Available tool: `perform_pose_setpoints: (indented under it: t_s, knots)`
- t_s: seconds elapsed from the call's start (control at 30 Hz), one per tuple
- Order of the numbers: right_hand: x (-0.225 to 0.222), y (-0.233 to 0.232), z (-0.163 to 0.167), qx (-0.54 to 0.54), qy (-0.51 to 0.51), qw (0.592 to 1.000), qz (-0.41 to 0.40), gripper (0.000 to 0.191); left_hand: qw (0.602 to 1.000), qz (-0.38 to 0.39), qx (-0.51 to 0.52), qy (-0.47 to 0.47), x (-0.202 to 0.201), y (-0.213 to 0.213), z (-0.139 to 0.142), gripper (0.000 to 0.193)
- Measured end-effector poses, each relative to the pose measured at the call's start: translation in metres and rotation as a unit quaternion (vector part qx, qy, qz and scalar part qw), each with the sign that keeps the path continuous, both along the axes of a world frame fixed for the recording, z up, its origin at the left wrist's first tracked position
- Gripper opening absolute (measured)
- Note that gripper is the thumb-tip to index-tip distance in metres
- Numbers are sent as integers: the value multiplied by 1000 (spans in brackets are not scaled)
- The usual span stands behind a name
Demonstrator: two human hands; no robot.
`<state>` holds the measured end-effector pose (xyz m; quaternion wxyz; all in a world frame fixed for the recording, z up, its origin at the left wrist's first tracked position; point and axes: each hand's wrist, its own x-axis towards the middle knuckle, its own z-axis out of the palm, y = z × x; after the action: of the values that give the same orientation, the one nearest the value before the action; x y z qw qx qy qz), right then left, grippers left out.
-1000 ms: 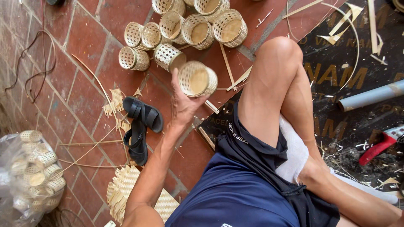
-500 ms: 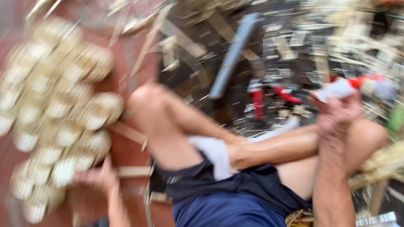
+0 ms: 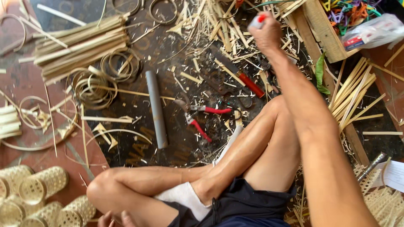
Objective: The person sits on the floor assembling perforated woven bamboo cylinders. They bend a thin bamboo strip, fit the woven cylinder over a round bamboo base, tap a metal tube to seat the rim rings, apply glue from a squeeze bottle around the edge, and press the parts together by hand.
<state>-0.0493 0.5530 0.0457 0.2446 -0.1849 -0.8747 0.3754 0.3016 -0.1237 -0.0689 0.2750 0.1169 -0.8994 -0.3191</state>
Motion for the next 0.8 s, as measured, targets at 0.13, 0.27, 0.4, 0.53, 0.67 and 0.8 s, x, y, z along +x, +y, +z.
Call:
perform_pose_setpoints:
  t_s: [0.13, 0.27, 0.4, 0.53, 0.67, 0.8]
  knots:
    - [-29, 3, -9, 46, -14, 997, -64, 48, 980, -176, -83, -43, -65, 45, 4, 39]
    - [-17, 12, -4, 95, 36, 994, -38, 75, 964, -249, -92, -33, -112, 109, 25, 35]
    - [56, 23, 17, 20, 52, 998, 6, 57, 938, -264, -133, -181, -144, 150, 55, 52]
    - [227, 28, 8, -63, 15, 998, -9, 26, 932, -271, -82, -224, -164, 173, 67, 93]
    - [449, 55, -19, 5, -25, 984, -176, 27, 909, -314, -115, -248, -179, 206, 55, 92]
    - [695, 46, 13, 148, -154, 895, -392, 22, 904, -335, -97, -249, -191, 230, 49, 90]
